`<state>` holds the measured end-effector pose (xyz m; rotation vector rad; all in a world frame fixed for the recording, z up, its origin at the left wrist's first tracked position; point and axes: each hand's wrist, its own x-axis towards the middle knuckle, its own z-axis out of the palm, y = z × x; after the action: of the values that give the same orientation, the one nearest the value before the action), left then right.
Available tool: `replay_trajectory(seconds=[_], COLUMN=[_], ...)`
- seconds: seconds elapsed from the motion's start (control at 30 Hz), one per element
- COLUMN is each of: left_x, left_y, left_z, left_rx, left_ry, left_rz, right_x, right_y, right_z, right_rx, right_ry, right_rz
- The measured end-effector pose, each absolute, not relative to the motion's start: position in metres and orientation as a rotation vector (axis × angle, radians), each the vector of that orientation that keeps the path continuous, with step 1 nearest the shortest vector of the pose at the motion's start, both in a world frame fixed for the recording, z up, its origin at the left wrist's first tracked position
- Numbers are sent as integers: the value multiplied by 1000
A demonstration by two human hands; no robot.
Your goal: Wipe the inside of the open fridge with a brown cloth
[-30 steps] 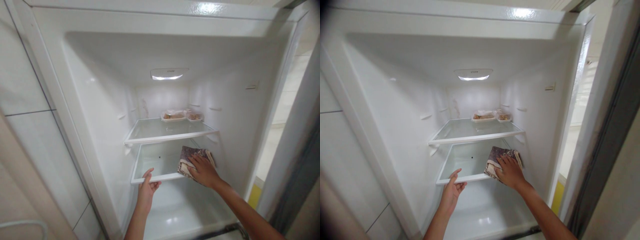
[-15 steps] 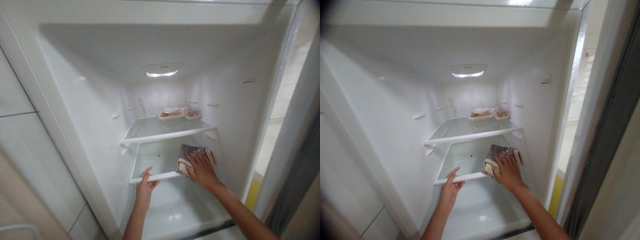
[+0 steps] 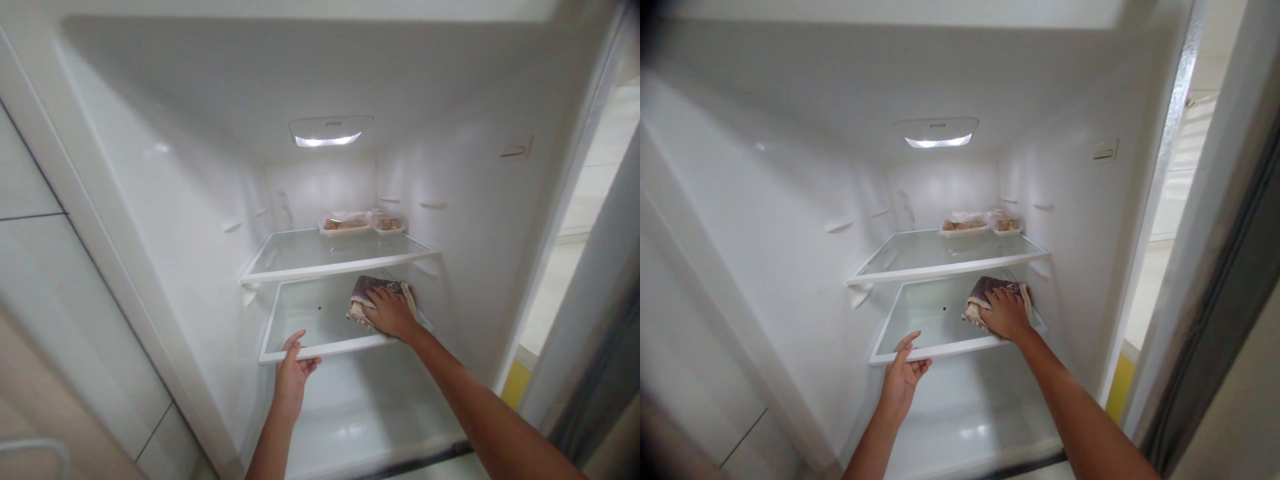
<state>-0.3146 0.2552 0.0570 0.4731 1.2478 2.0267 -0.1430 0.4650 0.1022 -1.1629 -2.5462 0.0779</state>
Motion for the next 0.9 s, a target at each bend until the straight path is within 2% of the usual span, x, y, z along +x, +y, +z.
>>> replay_trajectory(seconds=[0.17,0.33,0.63,0.9], left_x=[-315,-312,-318,-319], left_y=[256,263,264,258], left_z=[54,49,45,48], left_rx=[513,504,460,522], left_ry=[1219,1181,1246,1338], left_rz=[2062,2136,2066,2024], right_x=[-174,-229,-359,-318], right_y=[503,497,401,416], right_z=[118,125,137,132], right_rx=[-1228,-1280,-711,-618], right_ry=[-2531,-2539,-2763,-2787], right_rz=[88,164,351,313])
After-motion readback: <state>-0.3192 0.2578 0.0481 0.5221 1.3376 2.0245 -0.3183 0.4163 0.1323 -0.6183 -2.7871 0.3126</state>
